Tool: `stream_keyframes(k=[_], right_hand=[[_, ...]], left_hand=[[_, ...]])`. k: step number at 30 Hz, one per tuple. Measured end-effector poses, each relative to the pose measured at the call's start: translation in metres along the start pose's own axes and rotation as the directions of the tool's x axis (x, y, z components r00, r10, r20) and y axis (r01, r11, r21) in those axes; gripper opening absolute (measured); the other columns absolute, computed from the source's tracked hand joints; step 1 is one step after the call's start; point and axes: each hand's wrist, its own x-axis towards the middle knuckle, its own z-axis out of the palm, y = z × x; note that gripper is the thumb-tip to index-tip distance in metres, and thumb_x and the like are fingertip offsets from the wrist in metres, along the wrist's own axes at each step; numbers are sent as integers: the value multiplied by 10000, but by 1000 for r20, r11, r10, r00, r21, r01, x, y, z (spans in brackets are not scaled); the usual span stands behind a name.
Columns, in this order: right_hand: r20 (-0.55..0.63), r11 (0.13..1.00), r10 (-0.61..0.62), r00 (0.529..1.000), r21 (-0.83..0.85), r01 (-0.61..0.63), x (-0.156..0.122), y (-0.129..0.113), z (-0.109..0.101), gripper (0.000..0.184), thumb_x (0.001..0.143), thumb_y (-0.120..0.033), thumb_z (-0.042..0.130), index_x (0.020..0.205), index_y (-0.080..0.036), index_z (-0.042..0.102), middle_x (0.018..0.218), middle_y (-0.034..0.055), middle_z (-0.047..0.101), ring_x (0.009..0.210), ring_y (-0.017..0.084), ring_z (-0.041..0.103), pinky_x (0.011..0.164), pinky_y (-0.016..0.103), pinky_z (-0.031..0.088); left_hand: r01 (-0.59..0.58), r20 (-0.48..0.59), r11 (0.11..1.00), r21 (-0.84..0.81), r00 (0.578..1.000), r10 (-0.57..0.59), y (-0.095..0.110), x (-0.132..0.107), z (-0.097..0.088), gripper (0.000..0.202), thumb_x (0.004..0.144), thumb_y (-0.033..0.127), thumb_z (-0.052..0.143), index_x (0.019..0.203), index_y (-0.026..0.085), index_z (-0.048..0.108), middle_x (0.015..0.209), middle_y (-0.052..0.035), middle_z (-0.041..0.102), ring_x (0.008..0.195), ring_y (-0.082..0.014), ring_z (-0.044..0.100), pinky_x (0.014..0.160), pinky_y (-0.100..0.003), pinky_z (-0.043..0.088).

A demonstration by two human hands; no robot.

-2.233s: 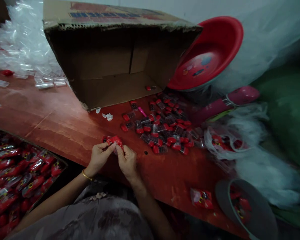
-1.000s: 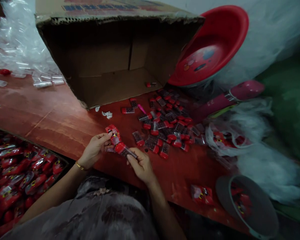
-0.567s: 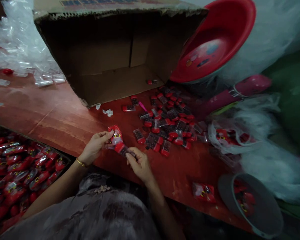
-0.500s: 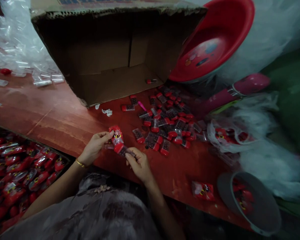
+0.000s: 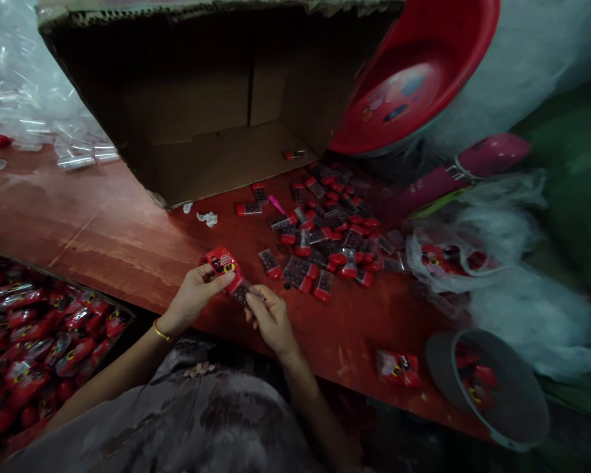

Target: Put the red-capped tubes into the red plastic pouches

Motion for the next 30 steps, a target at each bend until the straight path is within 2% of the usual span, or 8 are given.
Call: stream_keyframes(k=[5, 10, 14, 17, 20, 24, 26, 30], right_hand=[[-46, 995, -94, 995, -44, 92, 1, 4, 7, 298, 871, -474, 467, 798, -194, 537, 575, -50, 494, 439, 63, 433, 404, 166, 349], [52, 999, -30, 998, -25, 32, 8, 9, 12, 318, 885, -498, 425, 781, -204, 483, 519, -76, 447, 389, 64, 403, 385, 175, 344], [-79, 986, -135, 988, -111, 126, 11, 16, 19, 285, 892, -447, 448, 753, -202, 490, 539, -63, 448, 457, 76, 423, 453, 189, 379], [-193, 988, -150, 970, -46, 144, 9, 21, 26, 274, 902, -438, 429, 768, -206, 484, 550, -64, 434, 450, 77, 410, 423, 191, 350], [-188, 993, -108, 976, 31, 116, 7, 21, 30, 291, 907, -456, 406, 761, -212, 463, 543, -68, 420, 418, 75, 392, 383, 191, 323], [-233, 985, -160, 959, -94, 141, 6, 16, 32, 275, 902, -448, 433, 773, -211, 486, 565, -47, 449, 469, 85, 415, 422, 198, 347], [-237, 989, -144, 961, -64, 133, 6, 12, 33, 271, 908, -450, 418, 798, -214, 490, 566, -49, 437, 471, 87, 410, 422, 200, 349], [-141, 992, -125, 982, -4, 126, 7, 8, 31, 279, 908, -458, 411, 792, -213, 478, 567, -55, 422, 465, 79, 403, 427, 193, 367]], left_hand=[[86, -12, 996, -28, 996, -87, -4, -1, 2, 370, 461, 363, 855, 700, 124, 703, 654, -2, 672, 581, -92, 553, 635, -226, 450], [127, -57, 987, -102, 989, -134, -11, 5, 4, 412, 451, 409, 852, 691, 118, 687, 626, -2, 655, 543, -81, 534, 570, -208, 424], [79, -6, 992, -102, 997, -80, -20, 8, 8, 383, 504, 412, 834, 691, 114, 683, 636, -12, 659, 579, -90, 553, 610, -214, 442], [45, 33, 994, -98, 999, -42, -23, 5, 9, 362, 556, 411, 813, 733, 121, 687, 664, -15, 667, 622, -103, 579, 642, -219, 457], [53, 39, 989, -135, 998, -48, -25, 1, 12, 371, 594, 443, 786, 764, 128, 687, 667, -15, 664, 599, -100, 574, 598, -211, 453], [59, 41, 982, -178, 998, -52, -31, -5, 15, 381, 629, 492, 747, 742, 135, 676, 618, -1, 640, 517, -84, 534, 508, -198, 428], [69, 63, 988, -141, 996, -61, -32, -7, 16, 369, 652, 494, 728, 725, 137, 672, 550, 11, 607, 470, -84, 513, 463, -196, 405], [33, 21, 994, -107, 999, -31, -23, -4, 14, 363, 632, 466, 750, 776, 137, 695, 637, -19, 663, 578, -111, 591, 563, -213, 472]])
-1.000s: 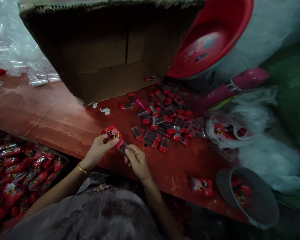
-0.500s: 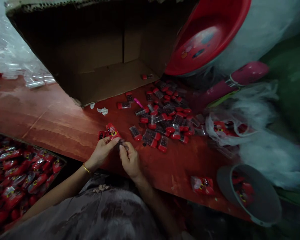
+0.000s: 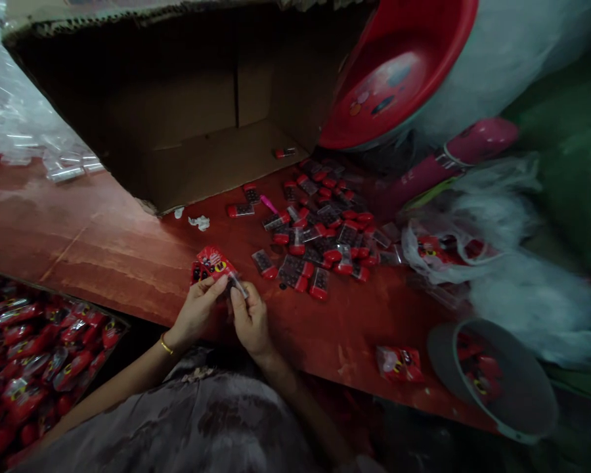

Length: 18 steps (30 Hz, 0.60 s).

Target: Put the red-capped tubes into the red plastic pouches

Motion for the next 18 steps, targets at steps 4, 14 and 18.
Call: stream_keyframes(k=[4, 14, 18], right_hand=[[127, 998, -14, 992, -61, 21, -1, 2, -4, 269, 899, -449, 431, 821, -203, 507, 575, -49, 451, 476, 80, 431, 445, 193, 399], [95, 982, 83, 992, 163, -97, -1, 2, 1, 335, 851, -540, 487, 792, -210, 483, 591, -70, 448, 400, 54, 379, 384, 185, 396], [74, 988, 69, 995, 133, -78, 3, -3, -1, 345, 843, -550, 494, 780, -211, 477, 585, -66, 444, 409, 54, 383, 384, 173, 389]], left_hand=[[23, -40, 999, 24, 999, -22, 7, 4, 2, 370, 614, 419, 772, 807, 110, 705, 728, -57, 698, 584, -113, 603, 557, -218, 491], [137, 104, 986, 92, 984, -146, 2, -3, 4, 647, 704, 621, 605, 1067, 86, 642, 398, 39, 500, 319, -135, 501, 291, -214, 369], [89, 78, 995, 41, 993, -92, -4, 0, 4, 537, 664, 601, 660, 899, 118, 666, 416, 48, 501, 318, -98, 466, 303, -194, 359]])
